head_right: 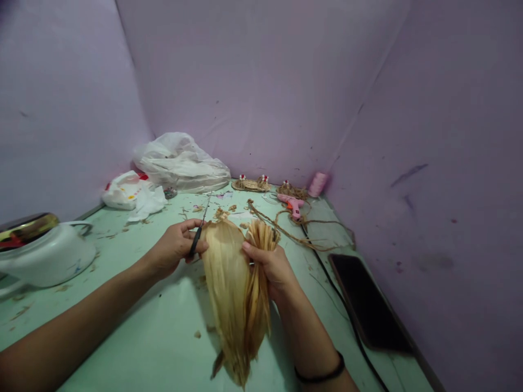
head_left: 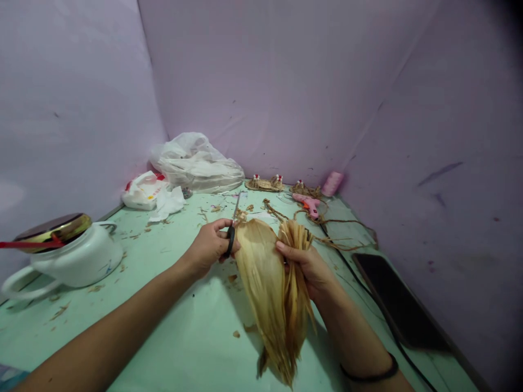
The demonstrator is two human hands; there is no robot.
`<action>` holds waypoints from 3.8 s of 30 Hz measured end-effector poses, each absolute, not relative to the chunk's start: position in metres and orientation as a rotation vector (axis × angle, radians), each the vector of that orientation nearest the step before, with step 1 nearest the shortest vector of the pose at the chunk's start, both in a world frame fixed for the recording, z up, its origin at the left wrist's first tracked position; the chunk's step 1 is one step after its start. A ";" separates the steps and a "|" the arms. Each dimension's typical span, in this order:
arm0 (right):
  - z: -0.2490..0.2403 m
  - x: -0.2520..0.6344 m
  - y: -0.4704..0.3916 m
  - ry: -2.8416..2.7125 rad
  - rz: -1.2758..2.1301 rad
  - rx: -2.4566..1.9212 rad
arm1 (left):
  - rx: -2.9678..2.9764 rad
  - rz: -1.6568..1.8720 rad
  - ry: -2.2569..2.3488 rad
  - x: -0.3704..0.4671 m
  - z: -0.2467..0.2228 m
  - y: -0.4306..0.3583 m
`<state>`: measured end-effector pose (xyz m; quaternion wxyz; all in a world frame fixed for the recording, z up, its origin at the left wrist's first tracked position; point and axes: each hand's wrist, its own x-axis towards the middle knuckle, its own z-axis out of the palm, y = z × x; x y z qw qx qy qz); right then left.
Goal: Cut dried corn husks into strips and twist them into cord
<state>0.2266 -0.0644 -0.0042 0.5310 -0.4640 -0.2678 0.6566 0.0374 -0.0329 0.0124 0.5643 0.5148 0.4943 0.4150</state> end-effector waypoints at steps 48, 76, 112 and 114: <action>-0.018 0.196 -0.071 -0.364 1.785 -0.779 | 1.185 1.009 1.131 0.068 0.002 -0.068; -0.009 0.210 -0.072 -0.501 2.104 -0.774 | 1.298 0.975 0.958 0.047 0.009 -0.044; 0.005 0.215 -0.083 -1.395 1.647 -1.387 | 1.137 1.680 1.171 0.034 0.021 -0.033; 0.014 0.232 -0.080 -1.387 1.547 -1.447 | 1.107 1.669 1.159 0.030 0.023 -0.028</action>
